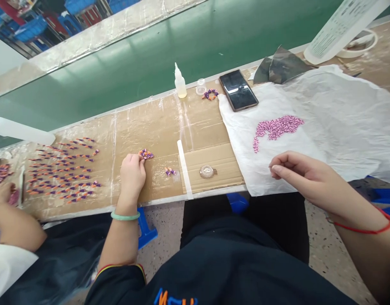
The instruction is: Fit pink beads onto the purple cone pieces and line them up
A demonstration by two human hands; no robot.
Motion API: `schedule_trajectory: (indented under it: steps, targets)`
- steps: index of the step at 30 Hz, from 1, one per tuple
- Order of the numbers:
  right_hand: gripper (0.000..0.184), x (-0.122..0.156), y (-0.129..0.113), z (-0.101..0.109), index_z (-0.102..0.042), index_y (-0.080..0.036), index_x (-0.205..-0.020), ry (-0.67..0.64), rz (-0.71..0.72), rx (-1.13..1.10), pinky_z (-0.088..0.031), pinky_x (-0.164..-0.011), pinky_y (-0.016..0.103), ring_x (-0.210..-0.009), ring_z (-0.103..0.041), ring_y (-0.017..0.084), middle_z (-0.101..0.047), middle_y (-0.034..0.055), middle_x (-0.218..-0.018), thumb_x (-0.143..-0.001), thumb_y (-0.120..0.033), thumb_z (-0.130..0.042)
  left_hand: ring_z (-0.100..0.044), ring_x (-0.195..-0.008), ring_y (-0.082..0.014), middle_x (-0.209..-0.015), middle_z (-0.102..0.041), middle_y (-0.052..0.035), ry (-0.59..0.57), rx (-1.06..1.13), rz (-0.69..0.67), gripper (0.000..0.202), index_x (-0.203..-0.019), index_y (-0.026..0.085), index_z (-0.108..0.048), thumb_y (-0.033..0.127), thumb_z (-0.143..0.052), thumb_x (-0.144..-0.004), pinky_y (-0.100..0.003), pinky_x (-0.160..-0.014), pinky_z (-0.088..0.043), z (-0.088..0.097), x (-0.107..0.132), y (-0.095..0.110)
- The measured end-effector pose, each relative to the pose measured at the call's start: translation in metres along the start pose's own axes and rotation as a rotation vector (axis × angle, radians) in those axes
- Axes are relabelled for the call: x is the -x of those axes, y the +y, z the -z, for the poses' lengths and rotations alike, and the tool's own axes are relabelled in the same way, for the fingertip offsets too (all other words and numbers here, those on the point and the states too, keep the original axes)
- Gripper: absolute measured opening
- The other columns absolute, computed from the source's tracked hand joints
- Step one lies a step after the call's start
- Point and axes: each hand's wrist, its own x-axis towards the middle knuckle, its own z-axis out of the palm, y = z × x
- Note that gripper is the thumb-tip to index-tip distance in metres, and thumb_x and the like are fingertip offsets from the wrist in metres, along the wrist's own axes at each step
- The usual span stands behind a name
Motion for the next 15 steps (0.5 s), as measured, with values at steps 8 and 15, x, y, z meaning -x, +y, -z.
schedule_trajectory:
  steps: [8, 15]
  targets:
    - [0.026, 0.004, -0.007, 0.003, -0.056, -0.021, -0.081, 0.067, 0.048, -0.070, -0.043, -0.066, 0.031, -0.069, -0.053, 0.018, -0.057, 0.0015, -0.073, -0.086, -0.046, -0.056, -0.061, -0.088, -0.0303, -0.085, -0.061, -0.0089, 0.067, 0.107, 0.084, 0.013, -0.081, 0.023, -0.054, 0.033, -0.049, -0.088, -0.042, -0.081, -0.048, 0.001, 0.005, -0.012]
    - [0.029, 0.009, 0.005, 0.002, -0.060, -0.022, -0.084, 0.123, -0.017, -0.043, -0.045, -0.073, 0.037, -0.075, -0.059, 0.022, -0.063, 0.0038, -0.077, -0.084, -0.052, -0.058, -0.064, -0.074, -0.0181, -0.083, -0.067, -0.0045, 0.078, 0.472, 0.286, 0.023, -0.092, 0.018, -0.063, 0.036, -0.053, -0.083, -0.029, -0.070, -0.054, 0.016, 0.014, -0.021]
